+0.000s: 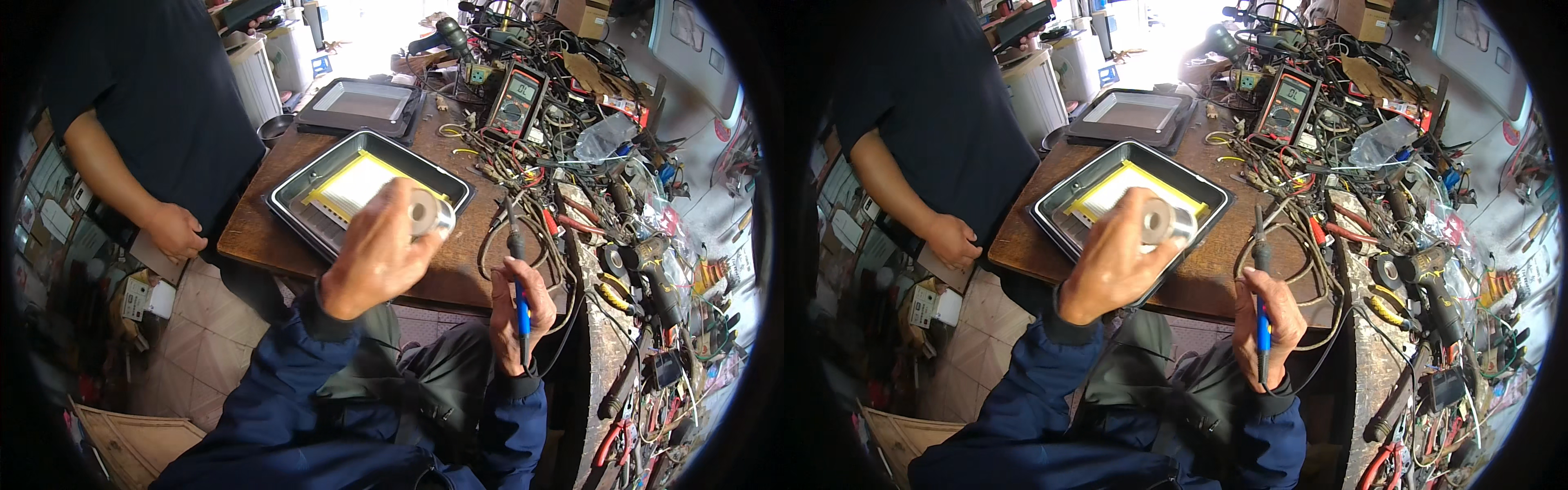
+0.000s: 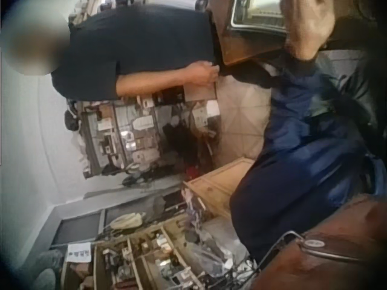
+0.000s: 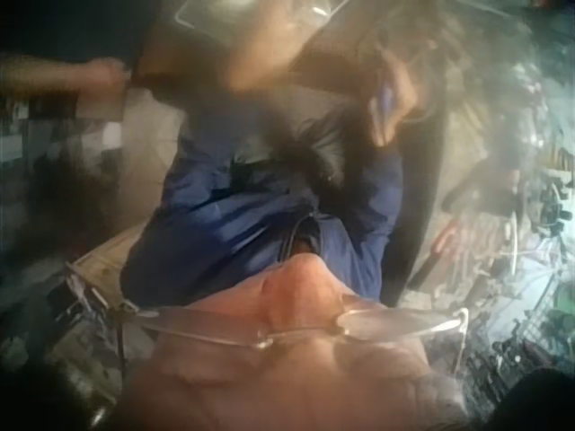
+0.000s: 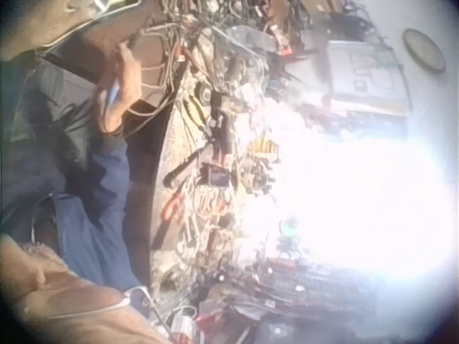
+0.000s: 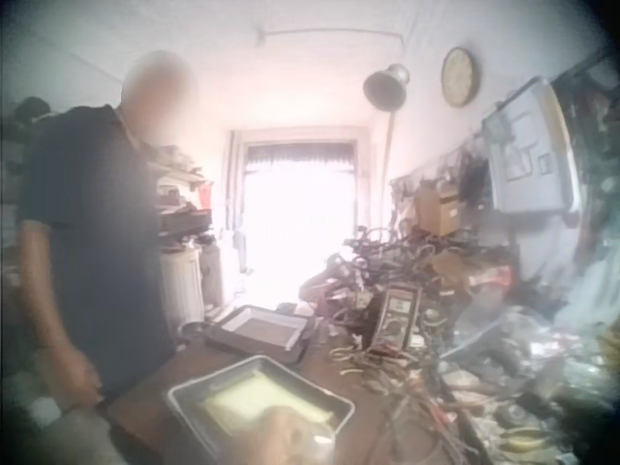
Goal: The person uses a soldering iron and solder wire to attach wires to a rectangular LED panel. They then connect a power cable to the panel and test the connection.
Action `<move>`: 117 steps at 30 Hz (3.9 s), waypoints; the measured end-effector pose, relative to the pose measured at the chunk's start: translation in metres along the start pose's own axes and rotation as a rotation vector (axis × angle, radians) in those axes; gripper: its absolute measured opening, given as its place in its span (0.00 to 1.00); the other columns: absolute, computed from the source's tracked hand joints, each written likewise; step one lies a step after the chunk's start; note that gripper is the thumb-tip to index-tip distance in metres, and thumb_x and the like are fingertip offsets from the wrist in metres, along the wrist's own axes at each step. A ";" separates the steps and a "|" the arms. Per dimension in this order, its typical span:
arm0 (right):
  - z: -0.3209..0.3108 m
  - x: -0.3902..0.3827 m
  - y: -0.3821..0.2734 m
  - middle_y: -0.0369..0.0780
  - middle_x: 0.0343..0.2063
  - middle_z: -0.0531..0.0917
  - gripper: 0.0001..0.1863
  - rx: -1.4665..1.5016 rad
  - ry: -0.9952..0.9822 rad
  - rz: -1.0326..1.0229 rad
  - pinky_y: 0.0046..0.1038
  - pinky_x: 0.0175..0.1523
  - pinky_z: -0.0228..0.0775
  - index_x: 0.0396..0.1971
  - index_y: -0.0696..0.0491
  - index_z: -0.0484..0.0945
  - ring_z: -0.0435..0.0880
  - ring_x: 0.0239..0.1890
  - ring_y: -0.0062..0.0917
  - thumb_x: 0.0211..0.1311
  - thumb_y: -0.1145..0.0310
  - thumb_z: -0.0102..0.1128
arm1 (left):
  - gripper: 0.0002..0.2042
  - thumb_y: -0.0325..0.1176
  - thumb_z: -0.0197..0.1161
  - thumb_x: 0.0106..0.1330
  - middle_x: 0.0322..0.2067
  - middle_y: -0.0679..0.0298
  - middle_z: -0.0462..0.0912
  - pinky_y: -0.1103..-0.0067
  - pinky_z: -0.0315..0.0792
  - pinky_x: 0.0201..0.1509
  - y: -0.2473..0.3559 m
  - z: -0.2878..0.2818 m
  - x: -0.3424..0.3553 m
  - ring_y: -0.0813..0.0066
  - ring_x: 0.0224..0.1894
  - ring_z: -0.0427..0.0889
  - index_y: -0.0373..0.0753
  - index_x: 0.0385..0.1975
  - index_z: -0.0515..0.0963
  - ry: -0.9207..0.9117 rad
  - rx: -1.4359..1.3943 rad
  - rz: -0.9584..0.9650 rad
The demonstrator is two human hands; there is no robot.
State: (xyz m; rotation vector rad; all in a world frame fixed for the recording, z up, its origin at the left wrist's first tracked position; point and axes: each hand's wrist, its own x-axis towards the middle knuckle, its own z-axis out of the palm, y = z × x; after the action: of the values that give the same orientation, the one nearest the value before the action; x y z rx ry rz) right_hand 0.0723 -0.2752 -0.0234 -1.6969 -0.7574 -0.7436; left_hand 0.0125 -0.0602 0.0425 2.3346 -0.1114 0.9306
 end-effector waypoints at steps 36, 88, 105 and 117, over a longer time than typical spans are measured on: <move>0.066 0.045 0.004 0.37 0.36 0.86 0.14 0.144 -0.143 0.185 0.21 0.46 0.74 0.49 0.55 0.85 0.82 0.38 0.16 0.64 0.80 0.68 | 0.22 0.39 0.75 0.56 0.36 0.45 0.88 0.66 0.79 0.45 -0.122 -0.099 -0.009 0.52 0.39 0.90 0.29 0.44 0.80 -0.241 0.325 -0.387; 0.065 -0.042 -0.047 0.48 0.28 0.84 0.17 0.169 -0.051 0.053 0.29 0.33 0.77 0.53 0.64 0.81 0.84 0.26 0.33 0.68 0.72 0.65 | 0.05 0.23 0.71 0.61 0.34 0.59 0.85 0.70 0.78 0.45 -0.085 -0.036 -0.018 0.62 0.40 0.83 0.35 0.35 0.82 -0.394 -0.028 0.041; 0.064 -0.047 -0.059 0.47 0.23 0.82 0.14 0.082 0.039 -0.087 0.31 0.30 0.78 0.42 0.65 0.80 0.84 0.23 0.36 0.60 0.74 0.71 | 0.04 0.25 0.68 0.65 0.31 0.59 0.84 0.70 0.78 0.42 -0.085 -0.032 -0.020 0.64 0.37 0.84 0.34 0.34 0.79 -0.417 -0.014 -0.031; 0.062 -0.046 -0.068 0.48 0.24 0.84 0.18 0.030 -0.026 0.017 0.28 0.28 0.76 0.49 0.67 0.82 0.84 0.22 0.33 0.62 0.74 0.73 | 0.06 0.21 0.68 0.55 0.26 0.58 0.85 0.72 0.78 0.34 -0.091 -0.033 -0.018 0.65 0.28 0.85 0.34 0.29 0.77 -0.485 -0.083 -0.109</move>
State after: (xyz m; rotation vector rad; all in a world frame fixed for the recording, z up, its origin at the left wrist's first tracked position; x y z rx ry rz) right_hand -0.0031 -0.2059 -0.0348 -1.6872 -0.7677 -0.6966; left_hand 0.0062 0.0300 0.0026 2.4147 -0.2121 0.2874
